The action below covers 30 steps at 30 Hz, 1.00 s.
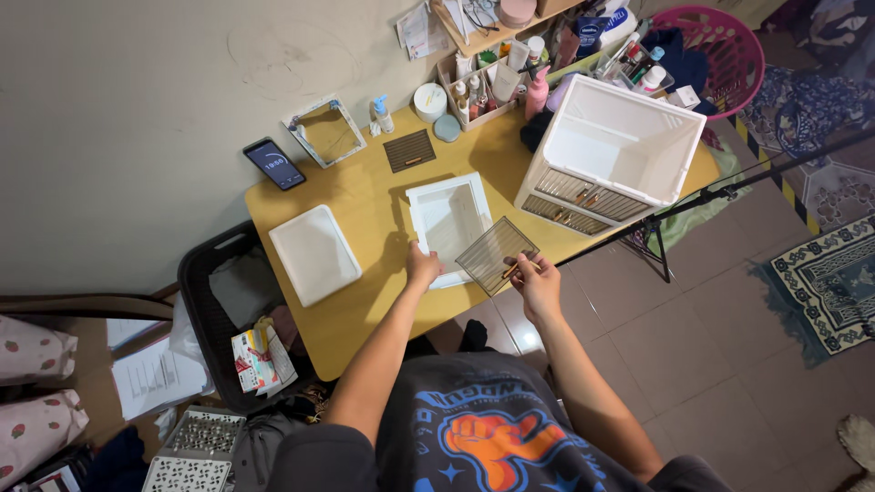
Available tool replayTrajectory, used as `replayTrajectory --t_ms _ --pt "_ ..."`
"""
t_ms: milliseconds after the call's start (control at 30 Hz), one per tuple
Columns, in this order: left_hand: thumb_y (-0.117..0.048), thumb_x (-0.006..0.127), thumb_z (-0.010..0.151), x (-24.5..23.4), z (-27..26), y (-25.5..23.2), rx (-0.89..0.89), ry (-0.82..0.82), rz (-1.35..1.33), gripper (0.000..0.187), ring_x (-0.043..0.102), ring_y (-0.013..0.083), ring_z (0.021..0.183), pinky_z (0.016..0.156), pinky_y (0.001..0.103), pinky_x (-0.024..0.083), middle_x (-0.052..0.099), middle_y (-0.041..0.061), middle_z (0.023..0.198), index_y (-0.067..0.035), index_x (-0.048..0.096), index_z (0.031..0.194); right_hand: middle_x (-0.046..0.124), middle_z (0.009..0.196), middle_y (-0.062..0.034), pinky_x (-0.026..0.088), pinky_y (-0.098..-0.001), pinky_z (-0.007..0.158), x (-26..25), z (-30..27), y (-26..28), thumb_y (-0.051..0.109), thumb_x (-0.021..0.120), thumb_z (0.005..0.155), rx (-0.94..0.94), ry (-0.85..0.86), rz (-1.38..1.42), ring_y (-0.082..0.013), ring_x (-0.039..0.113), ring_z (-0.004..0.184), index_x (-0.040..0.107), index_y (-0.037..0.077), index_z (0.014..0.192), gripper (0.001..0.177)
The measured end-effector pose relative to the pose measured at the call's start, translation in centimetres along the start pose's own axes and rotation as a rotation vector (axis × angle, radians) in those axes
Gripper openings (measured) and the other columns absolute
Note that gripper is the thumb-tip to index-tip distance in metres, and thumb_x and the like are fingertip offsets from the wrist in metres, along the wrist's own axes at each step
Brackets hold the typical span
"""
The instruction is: The person assembles a small white plastic storage unit with metal mesh doors. They snap together side panels, insert mesh doors into slots, place a top lid, and stack the completed unit onto an existing one on the table.
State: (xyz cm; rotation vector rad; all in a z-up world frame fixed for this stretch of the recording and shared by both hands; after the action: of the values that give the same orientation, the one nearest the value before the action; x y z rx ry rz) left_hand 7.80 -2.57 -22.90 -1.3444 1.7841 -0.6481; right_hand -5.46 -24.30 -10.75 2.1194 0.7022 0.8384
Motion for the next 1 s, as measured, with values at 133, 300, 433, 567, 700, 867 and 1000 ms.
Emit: replayTrajectory --t_ms 133,300,433,567,700,867,1000 --pt "0.006 0.050 0.094 1.1 -1.2 1.4 -0.039 0.047 -0.259 0.035 0.072 0.0326 0.076 0.058 0.042 0.060 0.061 0.019 0.108 -0.003 0.037 0.126 0.076 0.099 -0.0112 0.053 -0.0222 0.064 -0.2 0.3 0.0 0.017 0.063 0.101 0.040 -0.026 -0.005 -0.0070 0.062 0.070 0.063 0.005 0.109 0.014" --pt "0.007 0.037 0.094 3.6 -4.4 5.0 -0.114 0.078 -0.552 0.035 0.073 0.0301 0.076 0.059 0.041 0.059 0.059 0.025 0.112 -0.006 0.028 0.125 0.076 0.098 -0.0089 0.051 -0.0246 0.066 -0.2 0.3 -0.9 0.017 0.060 0.101 0.056 -0.047 -0.017 -0.0081 0.062 0.071 0.062 0.008 0.108 0.011" --pt "0.005 0.055 0.094 4.6 -7.0 7.3 -0.143 0.222 -0.608 0.026 0.069 0.0290 0.079 0.062 0.040 0.056 0.059 0.030 0.107 0.005 0.042 0.116 0.075 0.096 -0.0081 0.049 -0.0292 0.068 0.3 0.2 -2.5 0.015 0.054 0.102 0.093 -0.082 -0.030 -0.0130 0.062 0.071 0.058 0.010 0.107 0.008" --pt "-0.017 0.061 0.093 3.6 -7.6 8.8 -0.312 0.356 -0.470 0.023 0.068 0.0217 0.093 0.078 0.036 0.058 0.065 0.009 0.110 -0.011 0.056 0.114 0.066 0.093 -0.0067 0.056 -0.0380 0.070 0.6 0.5 -4.4 0.012 0.049 0.099 0.121 -0.119 0.050 -0.0153 0.066 0.077 0.056 0.009 0.107 0.011" --pt "-0.022 0.058 0.093 1.0 -6.9 9.2 -0.295 0.417 -0.463 0.023 0.069 0.0165 0.095 0.079 0.034 0.054 0.071 0.005 0.101 -0.008 0.062 0.110 0.063 0.090 -0.0105 0.058 -0.0408 0.067 1.6 1.2 -6.0 0.013 0.049 0.100 0.113 -0.099 0.051 -0.0224 0.067 0.072 0.056 0.005 0.110 0.014" --pt "-0.025 0.065 0.092 -3.8 -4.8 7.7 -0.304 0.198 -0.664 0.021 0.066 0.0138 0.087 0.073 0.028 0.050 0.070 0.006 0.098 -0.010 0.065 0.107 0.069 0.095 -0.0124 0.060 -0.0362 0.067 4.5 1.8 -6.6 0.014 0.058 0.103 0.041 -0.065 -0.072 -0.0209 0.070 0.078 0.057 0.001 0.113 0.016" --pt "-0.016 0.072 0.090 -7.1 -4.2 4.1 0.094 -0.230 -0.372 0.035 0.059 0.0241 0.094 0.080 0.038 0.048 0.061 0.013 0.105 0.002 0.059 0.117 0.071 0.094 -0.0141 0.061 -0.0366 0.067 7.7 2.4 -6.3 0.005 0.064 0.099 0.004 -0.044 -0.098 -0.0216 0.070 0.077 0.054 0.000 0.113 0.019"
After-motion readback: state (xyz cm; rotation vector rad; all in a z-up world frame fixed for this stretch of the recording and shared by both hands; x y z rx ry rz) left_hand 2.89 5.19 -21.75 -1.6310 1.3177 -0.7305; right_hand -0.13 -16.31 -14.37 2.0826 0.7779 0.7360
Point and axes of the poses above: each hand's wrist, its own z-axis towards the middle knuckle, its own x-axis out of the palm, y = z × x, the point moved 1 cm from there along z, towards the middle knuckle
